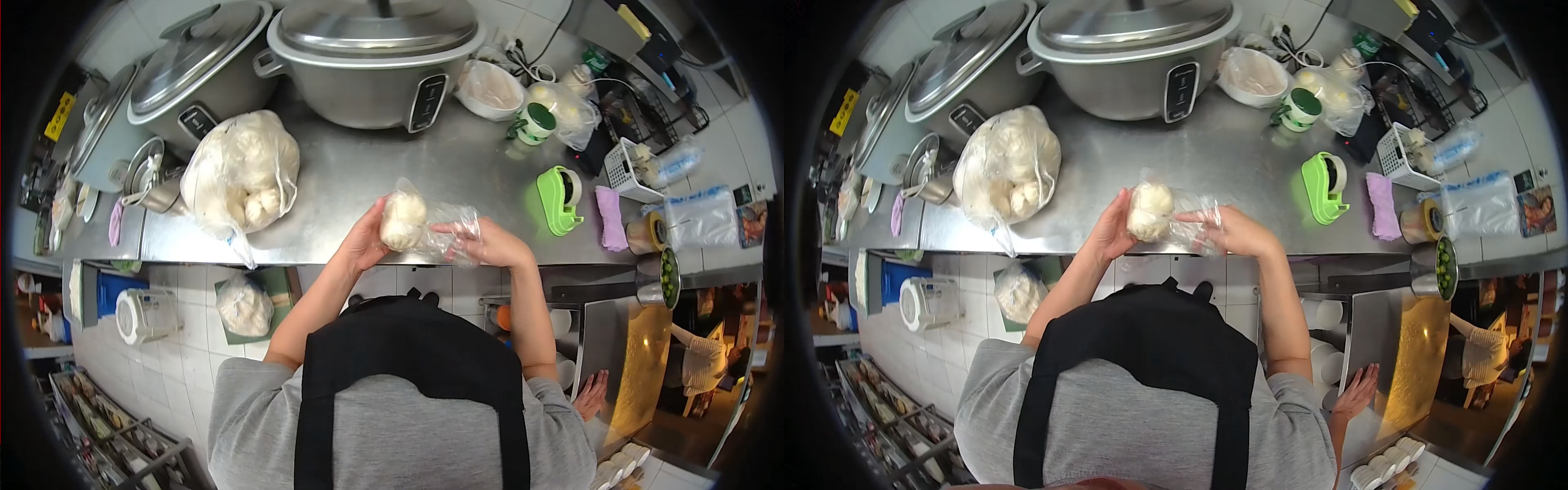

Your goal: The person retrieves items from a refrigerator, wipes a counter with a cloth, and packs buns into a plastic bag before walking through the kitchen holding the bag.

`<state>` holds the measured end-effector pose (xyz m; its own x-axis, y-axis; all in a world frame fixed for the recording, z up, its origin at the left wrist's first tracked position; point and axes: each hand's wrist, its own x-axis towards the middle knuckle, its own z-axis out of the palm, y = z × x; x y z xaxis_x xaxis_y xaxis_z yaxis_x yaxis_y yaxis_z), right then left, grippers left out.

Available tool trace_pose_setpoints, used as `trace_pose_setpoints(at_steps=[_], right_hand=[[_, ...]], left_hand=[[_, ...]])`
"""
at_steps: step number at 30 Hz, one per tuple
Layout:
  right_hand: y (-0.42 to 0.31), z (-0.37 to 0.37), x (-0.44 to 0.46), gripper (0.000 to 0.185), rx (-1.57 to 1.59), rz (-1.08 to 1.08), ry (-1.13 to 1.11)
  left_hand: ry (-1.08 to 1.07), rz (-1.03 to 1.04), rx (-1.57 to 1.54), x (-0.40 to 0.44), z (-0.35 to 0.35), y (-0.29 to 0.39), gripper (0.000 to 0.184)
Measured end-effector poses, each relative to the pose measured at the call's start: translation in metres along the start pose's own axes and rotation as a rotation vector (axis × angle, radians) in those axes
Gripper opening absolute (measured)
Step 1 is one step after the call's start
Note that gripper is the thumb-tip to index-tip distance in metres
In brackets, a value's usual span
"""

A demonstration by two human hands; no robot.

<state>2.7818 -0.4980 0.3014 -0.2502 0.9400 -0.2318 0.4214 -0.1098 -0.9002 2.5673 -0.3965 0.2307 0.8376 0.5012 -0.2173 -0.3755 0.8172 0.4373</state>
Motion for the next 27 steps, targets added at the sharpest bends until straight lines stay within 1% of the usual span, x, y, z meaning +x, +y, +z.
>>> trace_pose_setpoints(at_steps=[1, 2, 3, 4, 5, 6, 7, 8, 9, 11, 12, 14, 15, 16, 17, 18, 20, 21, 23, 25, 27], right_hand=[[-0.006, 0.003, 0.004, 0.042, -0.094, 0.083, -0.128], [0.009, 0.015, 0.009, 0.05, -0.029, -0.075, -0.016], [0.008, 0.018, 0.011, 0.05, -0.028, -0.078, -0.032], [0.005, 0.021, 0.012, 0.05, -0.067, -0.003, 0.023], [0.004, 0.022, 0.014, 0.05, -0.109, 0.07, 0.08], [0.005, 0.021, 0.016, 0.05, -0.109, 0.065, 0.067], [0.008, 0.018, 0.016, 0.048, 0.102, 0.144, 0.051], [0.009, 0.017, 0.018, 0.046, 0.312, 0.225, 0.035], [0.009, 0.018, 0.02, 0.046, 0.312, 0.224, 0.025], [0.006, 0.015, 0.025, 0.041, 0.201, 0.258, 0.14], [0.006, 0.017, 0.026, 0.041, 0.2, 0.255, 0.14], [0.009, 0.026, 0.026, 0.035, -0.02, -0.186, 0.276], [0.016, 0.026, 0.028, 0.035, -0.018, -0.183, 0.29], [0.026, 0.026, 0.033, 0.034, 0.074, -0.224, 0.236], [0.036, 0.026, 0.037, 0.033, 0.165, -0.266, 0.181], [0.044, 0.023, 0.039, 0.033, 0.166, -0.264, 0.193], [0.061, 0.016, 0.039, 0.032, 0.738, -0.089, 0.203], [0.069, 0.016, 0.037, 0.032, 0.734, -0.09, 0.211], [0.087, 0.02, 0.034, 0.033, 1.081, -0.06, 0.247], [0.102, 0.023, 0.031, 0.033, 1.071, -0.059, 0.288], [0.111, 0.024, 0.029, 0.036, 1.175, -0.109, 0.325]], left_hand=[[0.012, 0.01, -0.008, -0.001, 0.0, -0.004, 0.051], [0.049, 0.036, 0.126, -0.001, -0.001, -0.005, 0.054], [0.09, 0.058, 0.259, -0.003, -0.002, -0.007, 0.057], [0.122, 0.049, 0.308, -0.006, -0.001, -0.007, 0.058], [0.134, 0.056, 0.303, -0.008, -0.004, -0.008, 0.058], [0.114, 0.011, 0.199, -0.009, -0.008, -0.009, 0.057], [0.093, -0.033, 0.096, -0.011, -0.011, -0.01, 0.057], [0.102, -0.025, 0.093, -0.013, -0.012, -0.011, 0.057], [0.119, -0.002, 0.075, -0.014, -0.012, -0.014, 0.057], [0.133, 0.025, 0.06, -0.014, -0.015, -0.016, 0.058], [0.121, 0.039, 0.033, -0.014, -0.016, -0.016, 0.06], [0.1, 0.037, 0.012, -0.013, -0.018, -0.017, 0.061], [0.065, 0.005, -0.054, -0.015, -0.015, -0.015, 0.065], [0.032, -0.029, -0.119, -0.017, -0.013, -0.013, 0.068], [0.029, -0.042, -0.113, -0.017, -0.009, -0.012, 0.068], [-0.017, -0.03, -0.167, -0.017, -0.005, -0.012, 0.072], [-0.071, -0.026, -0.222, -0.017, 0.007, -0.008, 0.075], [-0.115, -0.028, -0.204, -0.017, 0.016, -0.006, 0.077], [-0.161, -0.031, -0.189, -0.017, 0.026, -0.004, 0.079], [-0.169, -0.079, -0.185, -0.012, 0.033, -0.005, 0.079], [-0.191, -0.086, -0.195, -0.01, 0.035, -0.008, 0.08]])
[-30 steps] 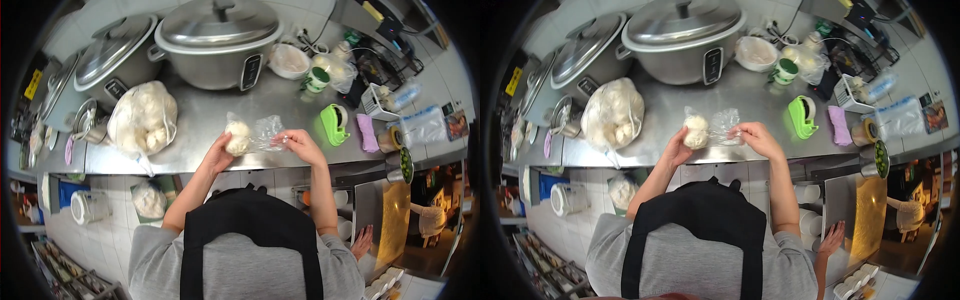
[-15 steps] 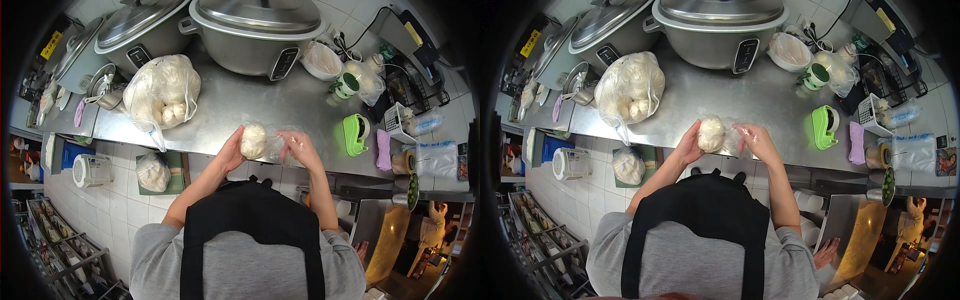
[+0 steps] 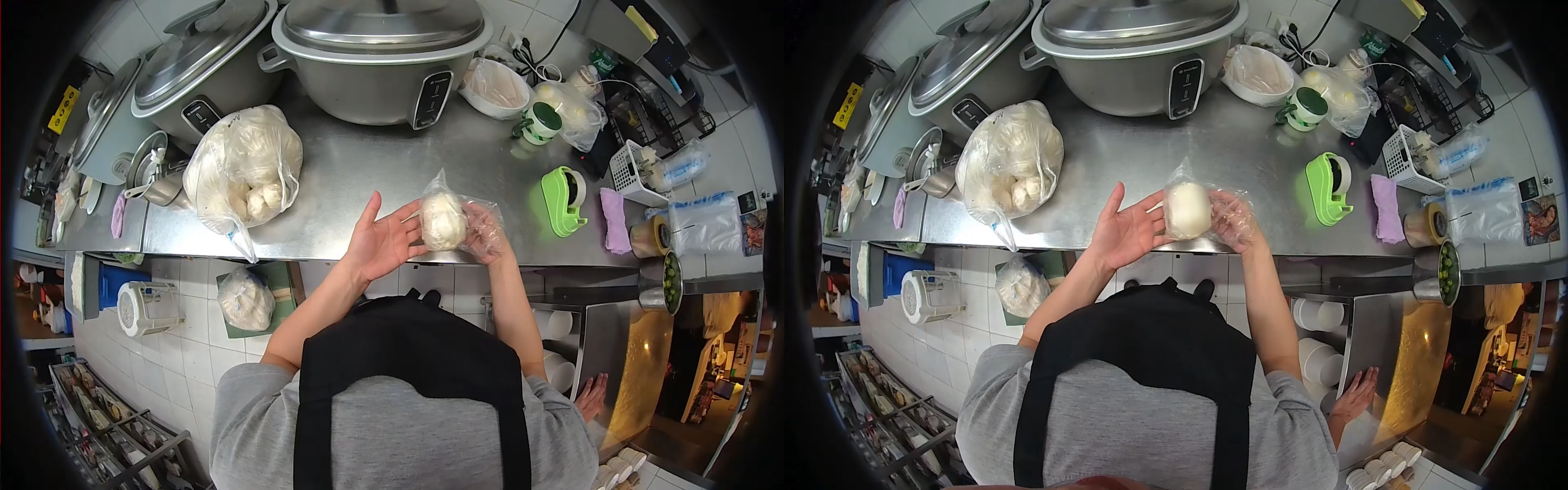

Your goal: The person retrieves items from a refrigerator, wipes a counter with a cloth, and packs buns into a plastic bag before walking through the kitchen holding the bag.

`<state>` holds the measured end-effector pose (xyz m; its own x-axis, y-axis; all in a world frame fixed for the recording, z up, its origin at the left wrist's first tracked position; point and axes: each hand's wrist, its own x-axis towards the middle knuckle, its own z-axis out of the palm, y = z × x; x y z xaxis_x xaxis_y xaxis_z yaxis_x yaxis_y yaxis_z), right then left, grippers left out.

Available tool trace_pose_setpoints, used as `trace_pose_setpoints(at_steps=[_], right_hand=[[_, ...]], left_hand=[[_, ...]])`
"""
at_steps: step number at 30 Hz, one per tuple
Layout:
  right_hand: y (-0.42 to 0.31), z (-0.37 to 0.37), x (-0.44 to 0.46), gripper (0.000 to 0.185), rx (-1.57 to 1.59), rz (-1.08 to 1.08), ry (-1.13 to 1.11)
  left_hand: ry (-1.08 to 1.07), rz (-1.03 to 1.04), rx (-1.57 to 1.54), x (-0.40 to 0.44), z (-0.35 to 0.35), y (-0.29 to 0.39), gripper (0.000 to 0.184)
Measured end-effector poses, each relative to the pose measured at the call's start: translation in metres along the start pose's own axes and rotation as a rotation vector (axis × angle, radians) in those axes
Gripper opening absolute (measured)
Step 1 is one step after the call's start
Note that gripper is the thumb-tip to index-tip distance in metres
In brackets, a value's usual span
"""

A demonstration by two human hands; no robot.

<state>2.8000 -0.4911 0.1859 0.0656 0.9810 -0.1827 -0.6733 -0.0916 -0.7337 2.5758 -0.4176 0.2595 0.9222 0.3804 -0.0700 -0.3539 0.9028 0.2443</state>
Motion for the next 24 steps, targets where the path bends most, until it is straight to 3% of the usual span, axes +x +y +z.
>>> trace_pose_setpoints(at_steps=[4, 7, 12, 15, 17, 18, 20, 24], right_hand=[[0.0, 0.001, -0.013, 0.044, 0.127, 0.03, -0.047], [0.006, -0.004, -0.015, 0.06, 0.338, 0.024, -0.169], [0.004, 0.009, -0.012, 0.046, 0.296, -0.153, -0.207], [-0.007, 0.013, -0.006, 0.04, 0.177, -0.199, -0.202], [-0.016, -0.001, 0.0, 0.047, 0.09, 0.017, 0.05], [-0.025, 0.005, 0.003, 0.047, 0.091, 0.014, 0.05], [-0.056, 0.038, -0.003, 0.038, -0.588, 0.119, 0.115], [-0.095, 0.081, -0.013, 0.036, -0.605, 0.012, 0.006]], left_hand=[[-0.048, -0.012, -0.045, -0.003, 0.008, -0.011, 0.078], [-0.081, 0.02, -0.071, -0.004, 0.015, -0.015, 0.075], [-0.11, 0.042, -0.098, -0.004, 0.016, -0.019, 0.075], [-0.086, 0.067, -0.026, 0.0, 0.01, -0.015, 0.076], [-0.06, 0.083, 0.039, 0.002, 0.001, -0.015, 0.075], [-0.046, 0.091, 0.031, 0.004, -0.005, -0.015, 0.074], [-0.029, 0.094, 0.022, 0.008, -0.016, -0.017, 0.074], [0.192, 0.096, 0.083, 0.014, -0.03, -0.019, 0.067]])
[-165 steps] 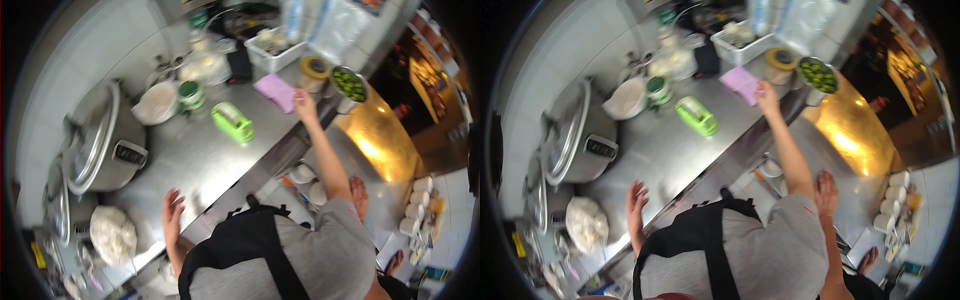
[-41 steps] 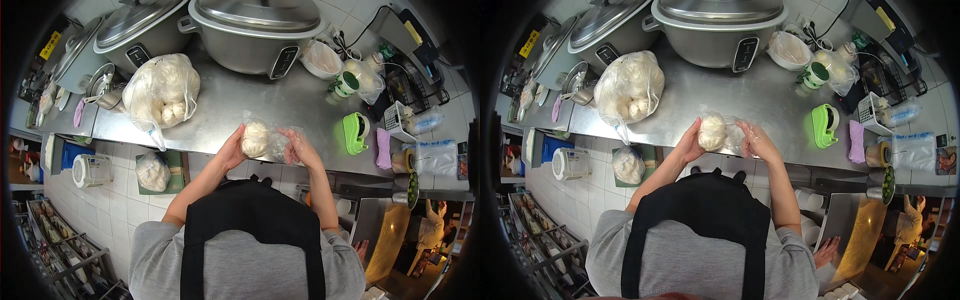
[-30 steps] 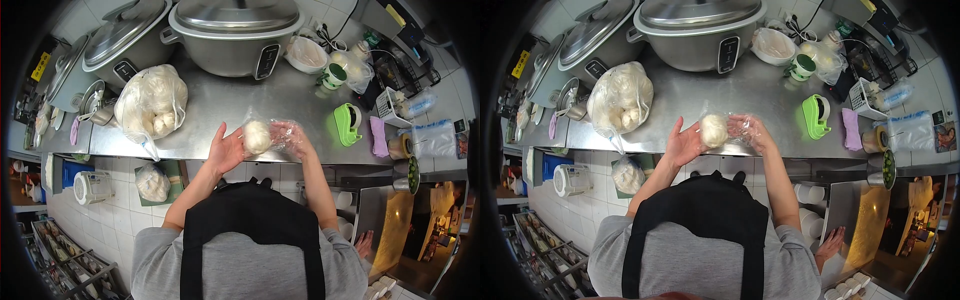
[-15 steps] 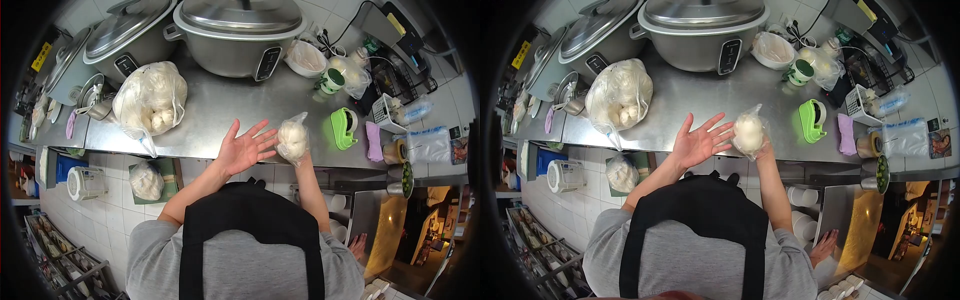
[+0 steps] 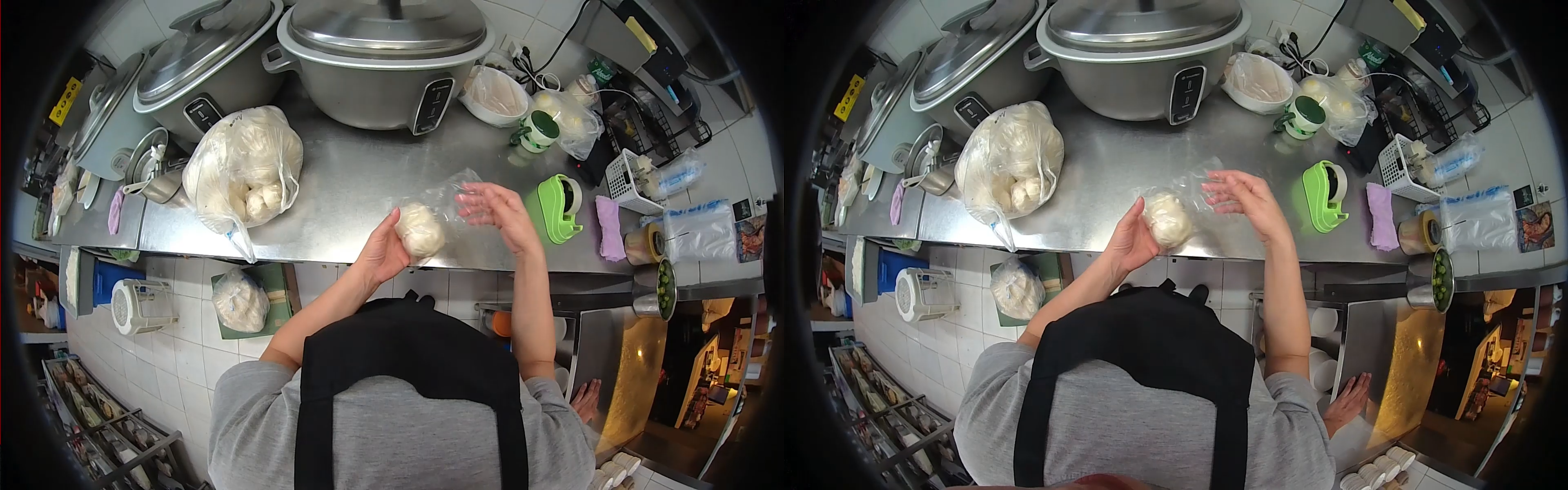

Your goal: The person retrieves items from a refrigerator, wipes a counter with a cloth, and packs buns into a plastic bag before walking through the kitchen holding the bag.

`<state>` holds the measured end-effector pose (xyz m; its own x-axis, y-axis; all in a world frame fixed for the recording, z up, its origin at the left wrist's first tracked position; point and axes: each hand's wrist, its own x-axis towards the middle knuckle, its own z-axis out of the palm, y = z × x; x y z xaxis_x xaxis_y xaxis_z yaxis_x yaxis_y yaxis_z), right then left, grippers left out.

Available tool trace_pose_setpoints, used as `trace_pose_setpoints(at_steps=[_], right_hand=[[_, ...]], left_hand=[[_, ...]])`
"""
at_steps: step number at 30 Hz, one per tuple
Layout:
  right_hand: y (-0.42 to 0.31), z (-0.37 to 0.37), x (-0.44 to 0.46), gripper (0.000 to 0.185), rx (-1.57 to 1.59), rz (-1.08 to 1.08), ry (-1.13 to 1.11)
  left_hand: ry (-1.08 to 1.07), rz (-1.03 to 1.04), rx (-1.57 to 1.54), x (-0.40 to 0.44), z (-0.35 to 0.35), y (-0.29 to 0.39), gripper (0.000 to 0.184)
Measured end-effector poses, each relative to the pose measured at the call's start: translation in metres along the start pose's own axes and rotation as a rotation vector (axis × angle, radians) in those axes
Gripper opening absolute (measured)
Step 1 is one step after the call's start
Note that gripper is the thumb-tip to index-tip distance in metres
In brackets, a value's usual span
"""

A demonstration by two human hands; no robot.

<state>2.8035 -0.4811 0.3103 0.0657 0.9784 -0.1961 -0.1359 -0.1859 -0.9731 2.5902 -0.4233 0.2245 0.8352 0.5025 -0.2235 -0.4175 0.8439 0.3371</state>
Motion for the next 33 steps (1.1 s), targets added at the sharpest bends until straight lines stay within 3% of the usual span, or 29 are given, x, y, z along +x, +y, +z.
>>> trace_pose_setpoints(at_steps=[2, 4, 8, 10, 12, 15, 17, 20, 22, 23, 24, 26, 27, 30, 33], right_hand=[[0.0, -0.003, -0.002, 0.036, -0.049, -0.065, -0.016], [0.008, 0.0, -0.003, 0.027, -0.61, -0.43, -0.052], [-0.006, -0.006, -0.004, 0.017, -0.725, -0.4, 0.058], [-0.017, -0.005, -0.008, 0.009, -0.201, -0.54, 0.363], [-0.011, -0.022, -0.005, 0.013, -0.124, -0.596, 0.409], [0.003, -0.027, 0.002, 0.037, -0.36, -0.457, 0.17], [0.02, -0.007, 0.01, 0.041, -0.061, -0.278, -0.078], [0.024, 0.015, 0.02, 0.032, 0.197, -0.299, -0.225], [0.027, 0.022, 0.028, 0.027, 0.266, -0.247, -0.225], [0.03, 0.028, 0.028, 0.011, 0.362, -0.284, -0.084], [0.033, 0.027, 0.03, 0.011, 0.364, -0.281, -0.086], [0.044, 0.021, 0.039, 0.007, 0.304, -0.232, 0.233], [0.048, 0.02, 0.043, 0.008, 0.327, -0.253, 0.31], [0.059, 0.015, 0.049, 0.01, 0.204, -0.163, 0.391], [0.063, 0.013, 0.053, 0.013, 0.126, -0.048, 0.339]], left_hand=[[0.067, 0.032, -0.009, 0.002, -0.008, 0.0, 0.063], [0.04, 0.007, -0.043, 0.004, -0.012, 0.005, 0.061], [0.059, -0.039, -0.125, 0.008, -0.007, 0.006, 0.057], [0.036, -0.085, -0.177, 0.007, -0.005, 0.009, 0.06], [0.01, -0.135, -0.228, 0.007, -0.004, 0.01, 0.063], [-0.326, -0.386, -0.529, 0.01, -0.01, 0.002, 0.078], [-0.391, -0.501, -0.558, 0.016, -0.013, -0.008, 0.081], [-0.559, -0.658, -0.622, 0.02, 0.0, -0.021, 0.086], [-0.398, -0.638, -0.374, 0.014, 0.019, -0.02, 0.082], [-0.298, -0.537, -0.207, 0.015, 0.02, -0.02, 0.08], [-0.295, -0.535, -0.209, 0.014, 0.016, -0.021, 0.08], [-0.075, -0.076, -0.328, 0.013, 0.005, -0.023, 0.079], [-0.146, -0.013, -0.378, 0.011, 0.004, -0.017, 0.075], [-0.185, 0.0, -0.19, 0.007, 0.001, 0.0, 0.072], [-0.059, 0.005, 0.056, 0.006, -0.004, 0.004, 0.058]])
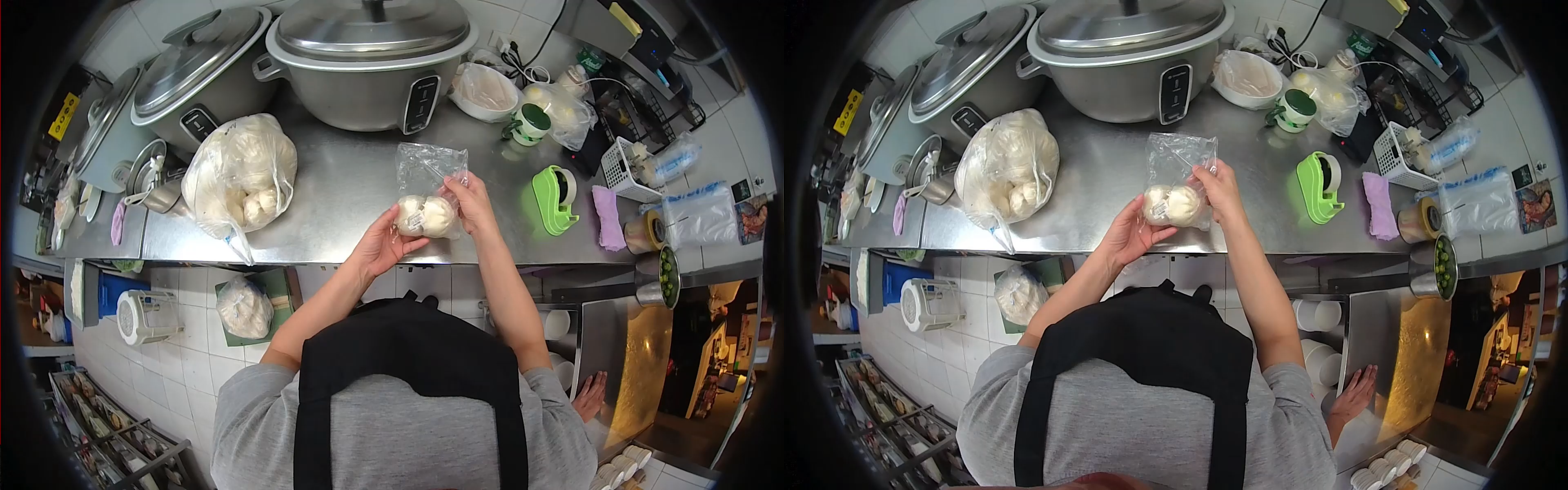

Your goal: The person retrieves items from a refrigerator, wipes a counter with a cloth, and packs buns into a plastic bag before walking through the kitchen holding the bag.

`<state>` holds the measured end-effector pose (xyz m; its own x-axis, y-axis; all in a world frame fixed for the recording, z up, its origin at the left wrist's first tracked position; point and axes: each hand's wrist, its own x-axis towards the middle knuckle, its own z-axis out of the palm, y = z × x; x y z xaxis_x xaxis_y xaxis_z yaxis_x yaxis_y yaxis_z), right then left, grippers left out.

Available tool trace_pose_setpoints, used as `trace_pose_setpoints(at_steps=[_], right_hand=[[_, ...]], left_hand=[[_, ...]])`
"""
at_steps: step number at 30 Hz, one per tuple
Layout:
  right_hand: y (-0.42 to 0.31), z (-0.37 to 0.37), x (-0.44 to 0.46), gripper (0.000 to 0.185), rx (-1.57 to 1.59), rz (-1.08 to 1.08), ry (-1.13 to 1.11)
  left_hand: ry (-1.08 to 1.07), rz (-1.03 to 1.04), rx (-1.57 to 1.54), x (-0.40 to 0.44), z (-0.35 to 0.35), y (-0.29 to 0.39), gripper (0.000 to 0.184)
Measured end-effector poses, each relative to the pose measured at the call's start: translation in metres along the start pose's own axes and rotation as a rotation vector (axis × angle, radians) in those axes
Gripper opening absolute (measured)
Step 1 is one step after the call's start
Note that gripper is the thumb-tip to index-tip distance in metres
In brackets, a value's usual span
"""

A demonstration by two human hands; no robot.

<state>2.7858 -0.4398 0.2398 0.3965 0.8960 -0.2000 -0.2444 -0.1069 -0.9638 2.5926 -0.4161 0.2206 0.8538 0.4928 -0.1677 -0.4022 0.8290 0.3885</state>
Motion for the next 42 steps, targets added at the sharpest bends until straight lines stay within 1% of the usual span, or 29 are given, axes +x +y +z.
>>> trace_pose_setpoints(at_steps=[1, 3, 4, 6, 10, 11, 12, 13, 14, 16, 18, 19, 21, 23, 25, 26, 27, 29, 30, 31, 32, 33, 34, 35, 37, 38, 39, 41, 42], right_hand=[[0.0, 0.002, 0.001, 0.013, -0.002, 0.003, -0.008], [0.0, 0.007, 0.001, 0.014, 0.112, 0.022, -0.014], [0.0, 0.008, 0.0, 0.014, 0.107, 0.027, -0.02], [-0.002, 0.011, -0.001, 0.014, 0.18, 0.026, -0.032], [-0.007, 0.014, 0.0, 0.013, 0.147, 0.007, -0.045], [-0.008, 0.013, 0.002, 0.014, 0.084, -0.016, -0.073], [-0.009, 0.013, 0.003, 0.014, 0.021, -0.04, -0.101], [-0.011, 0.013, 0.004, 0.014, 0.022, -0.039, -0.099], [-0.012, 0.013, 0.006, 0.014, -0.02, -0.05, -0.124], [-0.018, 0.012, 0.009, 0.015, -0.061, -0.061, -0.147], [-0.026, 0.014, 0.011, 0.014, -0.159, -0.06, -0.208], [-0.031, 0.015, 0.012, 0.014, -0.157, -0.062, -0.207], [-0.041, 0.017, 0.013, 0.014, -0.19, 0.034, -0.315], [-0.042, 0.019, 0.022, 0.014, -0.21, 0.045, -0.346], [-0.047, 0.024, 0.031, 0.019, -0.153, 0.055, -0.434], [-0.057, 0.02, 0.035, 0.027, -0.11, 0.105, -0.455], [-0.064, 0.019, 0.032, 0.027, -0.109, 0.095, -0.457], [-0.072, 0.023, 0.022, 0.042, 0.184, -0.055, -0.343], [-0.066, 0.023, 0.016, 0.049, 0.052, -0.098, -0.281], [-0.059, 0.027, 0.006, 0.049, -0.05, -0.151, -0.273], [-0.06, 0.038, -0.015, 0.054, -0.061, -0.144, -0.292], [-0.053, 0.05, -0.023, 0.054, -0.064, -0.152, -0.303], [-0.042, 0.06, -0.03, 0.058, -0.063, -0.233, -0.335], [-0.035, 0.069, -0.032, 0.063, -0.061, -0.311, -0.365], [-0.027, 0.082, -0.032, 0.065, 0.004, -0.318, -0.366], [-0.026, 0.085, -0.032, 0.068, 0.068, -0.335, -0.36], [-0.026, 0.085, -0.033, 0.068, 0.07, -0.336, -0.362], [-0.027, 0.083, -0.037, 0.069, 0.447, -0.183, -0.431], [-0.029, 0.083, -0.037, 0.069, 0.451, -0.181, -0.431]], left_hand=[[0.077, 0.001, 0.078, -0.002, 0.001, 0.001, 0.054], [0.08, 0.002, 0.057, -0.006, 0.005, 0.005, 0.05], [0.079, -0.005, 0.036, -0.009, 0.006, 0.005, 0.047], [0.091, 0.013, 0.066, -0.011, 0.007, 0.005, 0.048], [0.074, 0.008, 0.084, -0.02, 0.019, 0.011, 0.048], [0.076, 0.005, 0.084, -0.02, 0.018, 0.01, 0.048], [0.127, 0.034, 0.281, -0.018, 0.018, 0.009, 0.046], [0.177, 0.064, 0.478, -0.017, 0.018, 0.009, 0.045], [0.176, 0.062, 0.48, -0.017, 0.019, 0.01, 0.045], [0.182, 0.059, 0.598, -0.017, 0.021, 0.011, 0.044], [0.155, 0.057, 0.587, -0.018, 0.018, 0.012, 0.044], [0.13, 0.056, 0.575, -0.018, 0.015, 0.011, 0.044], [0.127, 0.049, 0.592, -0.019, 0.013, 0.008, 0.043], [0.122, 0.042, 0.612, -0.019, 0.013, 0.004, 0.043], [0.133, 0.099, 0.396, -0.019, 0.024, 0.001, 0.049], [0.126, 0.099, 0.311, -0.022, 0.029, 0.003, 0.049], [0.122, 0.104, 0.318, -0.022, 0.03, 0.003, 0.049], [0.136, 0.25, 0.184, -0.016, 0.03, 0.005, 0.048], [0.151, 0.301, 0.138, -0.014, 0.03, 0.009, 0.049], [0.146, 0.316, 0.144, -0.012, 0.033, 0.012, 0.049], [0.184, 0.415, 0.168, -0.01, 0.038, 0.016, 0.051], [0.225, 0.512, 0.189, -0.008, 0.04, 0.019, 0.053], [0.251, 0.58, 0.215, -0.004, 0.039, 0.02, 0.055], [0.255, 0.585, 0.213, -0.001, 0.038, 0.021, 0.055], [0.317, 0.716, 0.432, 0.0, 0.038, 0.02, 0.056], [0.321, 0.717, 0.433, -0.003, 0.034, 0.022, 0.056], [0.316, 0.773, 0.66, -0.006, 0.028, 0.026, 0.061], [0.298, 0.866, 1.119, -0.016, 0.015, 0.039, 0.071], [0.214, 0.83, 0.909, -0.021, 0.014, 0.048, 0.075]])
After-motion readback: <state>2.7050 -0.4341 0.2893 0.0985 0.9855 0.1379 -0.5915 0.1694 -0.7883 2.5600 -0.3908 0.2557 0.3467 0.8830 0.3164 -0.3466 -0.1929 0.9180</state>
